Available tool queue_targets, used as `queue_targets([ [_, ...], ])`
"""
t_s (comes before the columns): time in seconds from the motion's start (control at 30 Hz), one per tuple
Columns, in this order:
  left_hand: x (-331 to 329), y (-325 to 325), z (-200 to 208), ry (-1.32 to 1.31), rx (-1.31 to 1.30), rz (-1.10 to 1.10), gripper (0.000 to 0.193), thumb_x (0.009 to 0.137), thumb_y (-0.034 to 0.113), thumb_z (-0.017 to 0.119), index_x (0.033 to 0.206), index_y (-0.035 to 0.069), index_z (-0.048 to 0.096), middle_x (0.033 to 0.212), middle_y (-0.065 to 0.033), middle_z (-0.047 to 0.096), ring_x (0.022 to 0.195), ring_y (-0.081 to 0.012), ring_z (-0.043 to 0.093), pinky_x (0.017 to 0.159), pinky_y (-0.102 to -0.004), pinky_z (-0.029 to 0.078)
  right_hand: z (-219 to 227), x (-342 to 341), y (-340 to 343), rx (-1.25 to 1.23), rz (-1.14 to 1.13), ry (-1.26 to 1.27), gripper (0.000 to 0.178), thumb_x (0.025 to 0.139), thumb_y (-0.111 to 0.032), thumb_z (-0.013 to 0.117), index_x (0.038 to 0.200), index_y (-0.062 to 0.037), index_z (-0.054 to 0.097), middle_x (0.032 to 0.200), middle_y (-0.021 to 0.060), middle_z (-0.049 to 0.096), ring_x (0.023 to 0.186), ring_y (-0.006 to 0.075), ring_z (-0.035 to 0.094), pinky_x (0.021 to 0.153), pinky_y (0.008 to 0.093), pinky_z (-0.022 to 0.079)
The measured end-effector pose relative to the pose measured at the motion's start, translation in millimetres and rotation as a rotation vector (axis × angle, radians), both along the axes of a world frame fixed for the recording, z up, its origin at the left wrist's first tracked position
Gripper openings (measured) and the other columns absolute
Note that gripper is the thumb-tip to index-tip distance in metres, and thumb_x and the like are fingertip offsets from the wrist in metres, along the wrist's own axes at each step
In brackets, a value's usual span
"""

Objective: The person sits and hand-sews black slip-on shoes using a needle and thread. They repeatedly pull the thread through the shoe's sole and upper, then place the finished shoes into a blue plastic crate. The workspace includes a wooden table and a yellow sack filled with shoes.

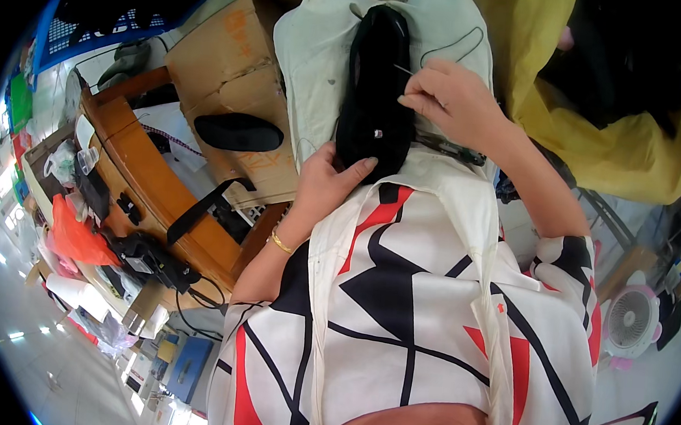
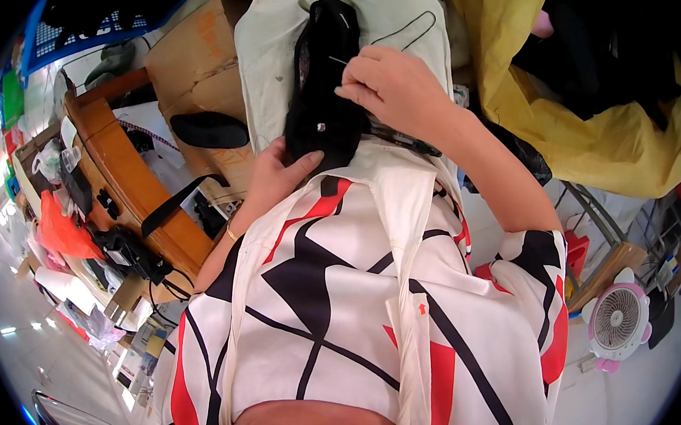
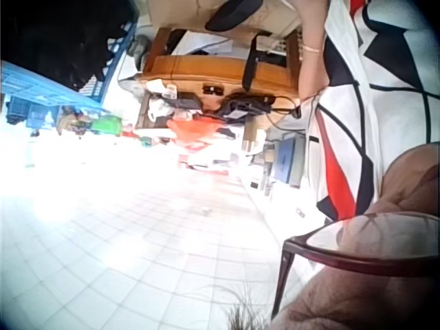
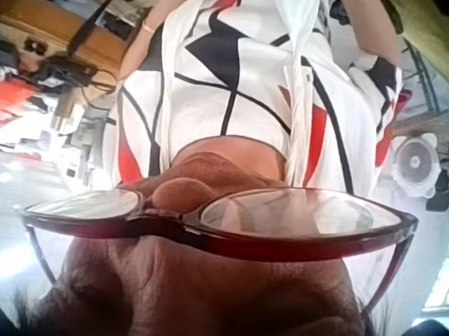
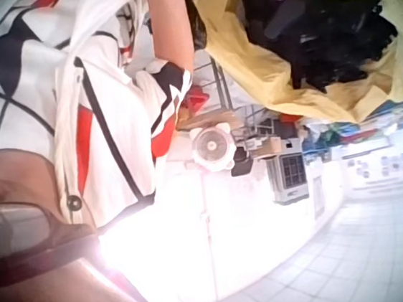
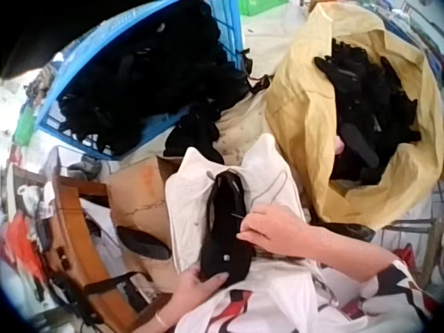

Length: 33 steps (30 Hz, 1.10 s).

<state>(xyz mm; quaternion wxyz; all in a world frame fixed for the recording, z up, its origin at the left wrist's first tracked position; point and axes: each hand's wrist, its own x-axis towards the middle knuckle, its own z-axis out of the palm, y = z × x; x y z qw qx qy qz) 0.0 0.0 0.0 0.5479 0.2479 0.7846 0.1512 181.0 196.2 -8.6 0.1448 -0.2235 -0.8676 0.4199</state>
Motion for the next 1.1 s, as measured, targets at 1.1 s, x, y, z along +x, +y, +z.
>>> queue_targets([
  [1.1, -121.9, 60.4, 8.7, 0.079, 0.659, 0.112, 0.017, 0.091, 0.015, 0.072, 0.099, 0.002, 0.065, 0.082, 0.0053, 0.056, 0.072, -0.0031, 0.048, 0.065, -0.0196, 0.041, 21.7, -8.3, 35.1, -0.113, -0.373, -0.019, 0.02, 0.09, -0.016, 0.069, 0.105, -0.0026, 0.067, 0.086, 0.0114, 0.062, 0.077, 0.0216, 0.063, 0.07, 0.0312, 0.052],
])
